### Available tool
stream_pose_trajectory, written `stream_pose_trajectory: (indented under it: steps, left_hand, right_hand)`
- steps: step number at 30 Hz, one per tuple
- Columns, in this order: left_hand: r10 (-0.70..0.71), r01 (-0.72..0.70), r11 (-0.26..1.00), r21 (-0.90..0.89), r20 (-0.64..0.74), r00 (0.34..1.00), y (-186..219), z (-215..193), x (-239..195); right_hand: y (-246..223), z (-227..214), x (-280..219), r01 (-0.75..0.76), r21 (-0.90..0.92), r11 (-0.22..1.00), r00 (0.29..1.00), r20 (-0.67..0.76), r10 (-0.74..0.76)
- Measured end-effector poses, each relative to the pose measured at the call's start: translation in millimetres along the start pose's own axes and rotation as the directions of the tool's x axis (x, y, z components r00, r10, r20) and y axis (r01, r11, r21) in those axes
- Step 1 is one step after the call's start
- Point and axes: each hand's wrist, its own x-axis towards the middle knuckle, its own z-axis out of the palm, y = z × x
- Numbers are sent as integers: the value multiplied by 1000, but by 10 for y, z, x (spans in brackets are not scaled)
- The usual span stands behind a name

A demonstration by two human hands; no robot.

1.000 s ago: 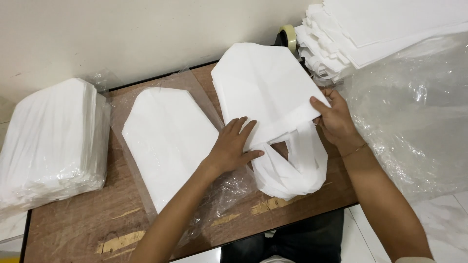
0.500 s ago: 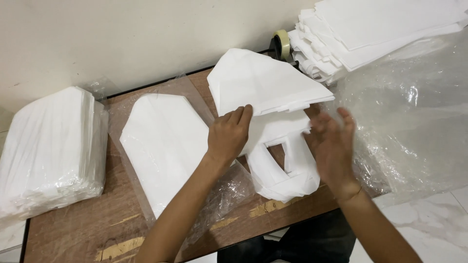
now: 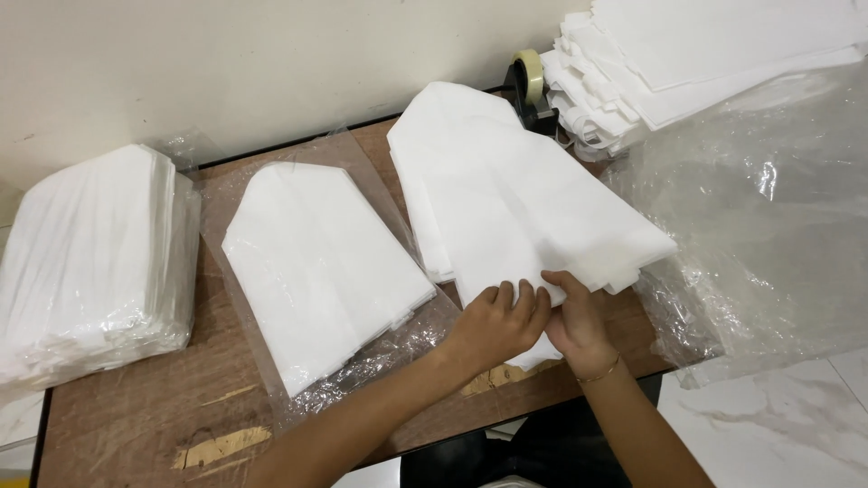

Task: Individually packing white non-woven bags into clear plastic protective sleeves on a workspace table.

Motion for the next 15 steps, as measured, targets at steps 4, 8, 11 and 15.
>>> stream_pose_trajectory:
  steps: [4, 8, 11, 15]
  left_hand:
    - [-32, 45, 978, -204, 64, 997, -9, -256, -57]
    - [-54, 113, 948, -298, 199, 978, -64, -679, -250]
    - [-65, 167, 951, -258, 363, 930, -84, -972, -526]
    - [-229, 132, 967, 216, 520, 823, -87, -1185, -983]
  right_hand:
    - [-471, 394, -512, -70, 5, 998, 996, -45, 71]
    - [-695, 482, -756, -148, -22, 989, 981, -132, 144]
    - [-706, 210, -704, -154, -108, 982, 985, -96, 144]
    - [-695, -339, -607, -136, -116, 984, 970, 186, 156]
